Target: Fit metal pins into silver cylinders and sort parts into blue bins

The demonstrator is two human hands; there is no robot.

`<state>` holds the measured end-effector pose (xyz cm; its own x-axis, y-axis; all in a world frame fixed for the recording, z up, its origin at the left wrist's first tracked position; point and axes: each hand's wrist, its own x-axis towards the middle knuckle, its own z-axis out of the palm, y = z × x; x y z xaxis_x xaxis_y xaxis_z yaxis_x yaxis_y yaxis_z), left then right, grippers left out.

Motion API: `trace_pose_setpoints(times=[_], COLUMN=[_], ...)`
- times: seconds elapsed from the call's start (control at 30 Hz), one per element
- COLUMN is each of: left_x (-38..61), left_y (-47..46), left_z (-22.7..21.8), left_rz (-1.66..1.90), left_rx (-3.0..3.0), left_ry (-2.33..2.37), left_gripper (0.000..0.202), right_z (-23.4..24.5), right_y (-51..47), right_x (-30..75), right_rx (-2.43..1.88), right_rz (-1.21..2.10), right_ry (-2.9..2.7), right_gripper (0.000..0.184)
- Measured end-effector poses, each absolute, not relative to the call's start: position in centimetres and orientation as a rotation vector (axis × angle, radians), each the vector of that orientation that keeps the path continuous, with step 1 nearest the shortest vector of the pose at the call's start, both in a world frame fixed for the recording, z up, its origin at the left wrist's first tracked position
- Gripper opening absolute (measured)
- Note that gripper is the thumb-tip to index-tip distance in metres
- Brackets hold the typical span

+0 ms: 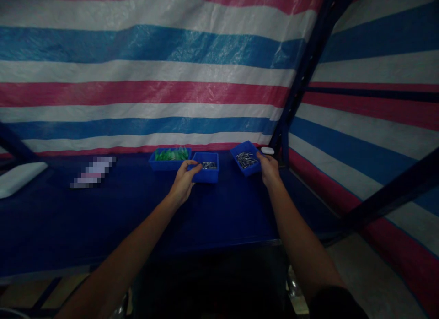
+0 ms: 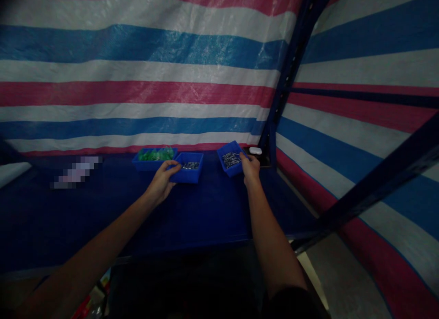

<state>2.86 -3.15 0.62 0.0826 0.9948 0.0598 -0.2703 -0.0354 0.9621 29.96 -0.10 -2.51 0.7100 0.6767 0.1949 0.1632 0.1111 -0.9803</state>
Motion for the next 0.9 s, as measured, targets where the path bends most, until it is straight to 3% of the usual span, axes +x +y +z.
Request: trace_pose_setpoints(times=[0.17,0.33,0.6,0.9], left_x=[2.9,3.3,3.2,5.1], left_y=[-2.9,-1.5,0.6,-0.5], left_z=[0.0,0.0,1.5,2.1], left_rz=[1.230,1.219,1.163,1.132], left_rx=[1.603,1.904,2.249,2.560], left_ry=[1.013,1.113,1.290,1.382], left_gripper=[0.028,0.021,0.028,0.009], right_z=[-0.9,-0.3,-0.3,0.2], right_y=[-1.7,-2.3,-2.2,-2.8], right_x=[28.5,27.9,27.1,25.3], right_rx=[-1.682,-1.738,-1.728,-1.893], right_rz=[0.249,0.237,0.163,0.094], right_ry=[-0.809,-0.863,-0.998,-1.107], right_gripper=[0.043,0.041,0.041,0.044])
